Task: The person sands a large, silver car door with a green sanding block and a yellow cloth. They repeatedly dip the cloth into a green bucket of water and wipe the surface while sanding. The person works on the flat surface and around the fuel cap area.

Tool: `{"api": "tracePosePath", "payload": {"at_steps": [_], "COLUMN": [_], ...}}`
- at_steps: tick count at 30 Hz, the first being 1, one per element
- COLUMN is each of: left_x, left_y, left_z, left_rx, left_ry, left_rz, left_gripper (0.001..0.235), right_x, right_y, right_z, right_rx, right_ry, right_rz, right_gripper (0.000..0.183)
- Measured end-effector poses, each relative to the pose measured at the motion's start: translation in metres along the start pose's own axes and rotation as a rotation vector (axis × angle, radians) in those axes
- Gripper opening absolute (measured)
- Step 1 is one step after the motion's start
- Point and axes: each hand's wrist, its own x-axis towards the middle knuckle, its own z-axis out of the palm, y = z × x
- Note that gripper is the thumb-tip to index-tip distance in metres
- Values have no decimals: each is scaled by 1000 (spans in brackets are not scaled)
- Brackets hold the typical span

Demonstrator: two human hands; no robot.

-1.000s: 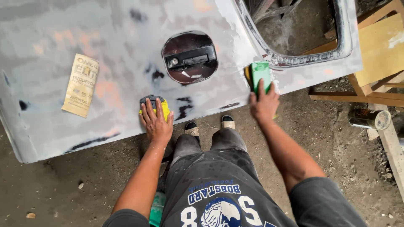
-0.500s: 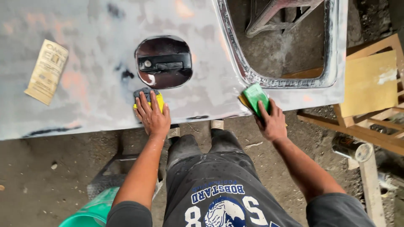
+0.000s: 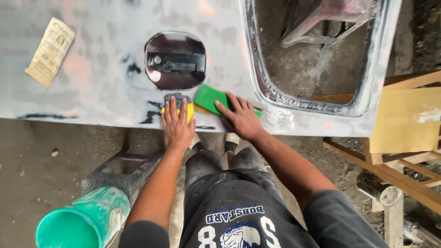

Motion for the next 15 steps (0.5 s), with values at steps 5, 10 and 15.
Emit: {"api": "tracePosePath", "payload": {"at_steps": [5, 10, 15], "left_x": [-4, -4, -3], "left_y": [-2, 4, 5], "left_z": [-1, -1, -6], "left_rx": [-14, 17, 35], "left_ry": [-7, -3, -43], "left_rz": [1, -16, -56], "left_gripper": [70, 68, 68], "right_x": [-137, -195, -55], "right_y": [83, 130, 53], "right_z": [7, 17, 3], "right_rx": [-65, -168, -16], "right_ry": [-26, -55, -12], "right_rz": [103, 302, 124], "right_gripper": [62, 65, 63]}}
